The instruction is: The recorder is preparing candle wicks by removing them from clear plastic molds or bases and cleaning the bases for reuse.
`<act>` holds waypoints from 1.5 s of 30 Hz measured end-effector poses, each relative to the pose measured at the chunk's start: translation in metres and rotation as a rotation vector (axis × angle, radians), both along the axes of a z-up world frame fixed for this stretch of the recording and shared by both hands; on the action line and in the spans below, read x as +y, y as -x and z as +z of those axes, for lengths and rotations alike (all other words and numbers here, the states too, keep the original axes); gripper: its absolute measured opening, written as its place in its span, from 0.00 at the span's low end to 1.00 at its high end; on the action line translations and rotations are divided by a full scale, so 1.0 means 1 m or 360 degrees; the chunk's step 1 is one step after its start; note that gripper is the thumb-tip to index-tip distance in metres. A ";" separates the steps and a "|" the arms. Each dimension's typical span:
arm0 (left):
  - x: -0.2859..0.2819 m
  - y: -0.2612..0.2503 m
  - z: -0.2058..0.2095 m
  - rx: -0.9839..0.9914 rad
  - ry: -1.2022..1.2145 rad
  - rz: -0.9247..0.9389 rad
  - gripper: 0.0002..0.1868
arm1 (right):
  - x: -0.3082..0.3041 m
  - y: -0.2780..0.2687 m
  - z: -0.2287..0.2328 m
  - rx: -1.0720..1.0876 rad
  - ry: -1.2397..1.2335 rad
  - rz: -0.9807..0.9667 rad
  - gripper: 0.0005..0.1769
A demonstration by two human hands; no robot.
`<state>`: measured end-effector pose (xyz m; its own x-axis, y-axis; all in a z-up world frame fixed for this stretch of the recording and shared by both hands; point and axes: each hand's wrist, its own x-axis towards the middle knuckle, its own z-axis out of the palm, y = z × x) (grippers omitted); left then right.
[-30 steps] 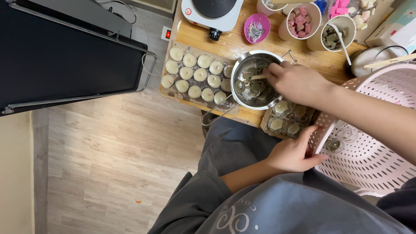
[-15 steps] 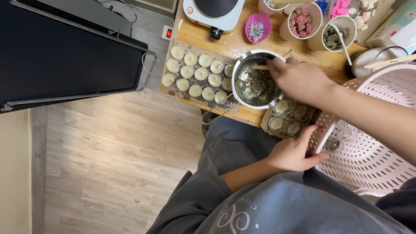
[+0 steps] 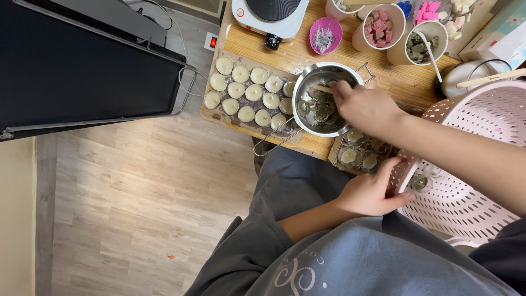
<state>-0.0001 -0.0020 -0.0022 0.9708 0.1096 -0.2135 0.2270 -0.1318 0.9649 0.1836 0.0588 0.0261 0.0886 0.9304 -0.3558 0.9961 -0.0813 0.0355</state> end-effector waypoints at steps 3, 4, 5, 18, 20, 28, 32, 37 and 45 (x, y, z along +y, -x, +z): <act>-0.001 0.001 -0.001 -0.0047 0.0017 0.0035 0.46 | -0.008 0.003 0.006 -0.0032 0.0064 0.0004 0.28; -0.001 0.001 -0.001 -0.0058 0.0026 0.0046 0.46 | -0.010 0.004 0.010 -0.0038 0.0095 -0.0009 0.29; -0.001 0.001 -0.001 -0.0059 0.0027 0.0046 0.46 | -0.012 0.002 0.010 -0.0039 0.0095 -0.0009 0.29; 0.003 -0.001 0.000 -0.0092 -0.0022 0.0078 0.48 | -0.010 0.009 0.013 0.0078 0.0135 -0.0067 0.30; 0.003 -0.001 0.000 -0.0081 -0.0018 0.0071 0.48 | -0.006 0.007 0.025 0.0124 0.0267 -0.0119 0.27; 0.002 0.000 0.001 -0.0064 -0.0017 0.0041 0.47 | -0.012 -0.026 0.015 0.0875 -0.0260 -0.0511 0.20; 0.001 0.000 -0.001 -0.0067 0.0024 0.0027 0.47 | -0.015 -0.034 0.011 0.0956 -0.0056 -0.0721 0.19; 0.001 -0.001 -0.002 -0.0056 -0.0009 0.0022 0.47 | -0.021 -0.039 0.023 0.0642 -0.0177 -0.0494 0.14; 0.000 0.001 -0.004 -0.0085 -0.0023 0.0014 0.45 | -0.026 -0.051 0.112 -0.0195 0.0163 -0.0328 0.11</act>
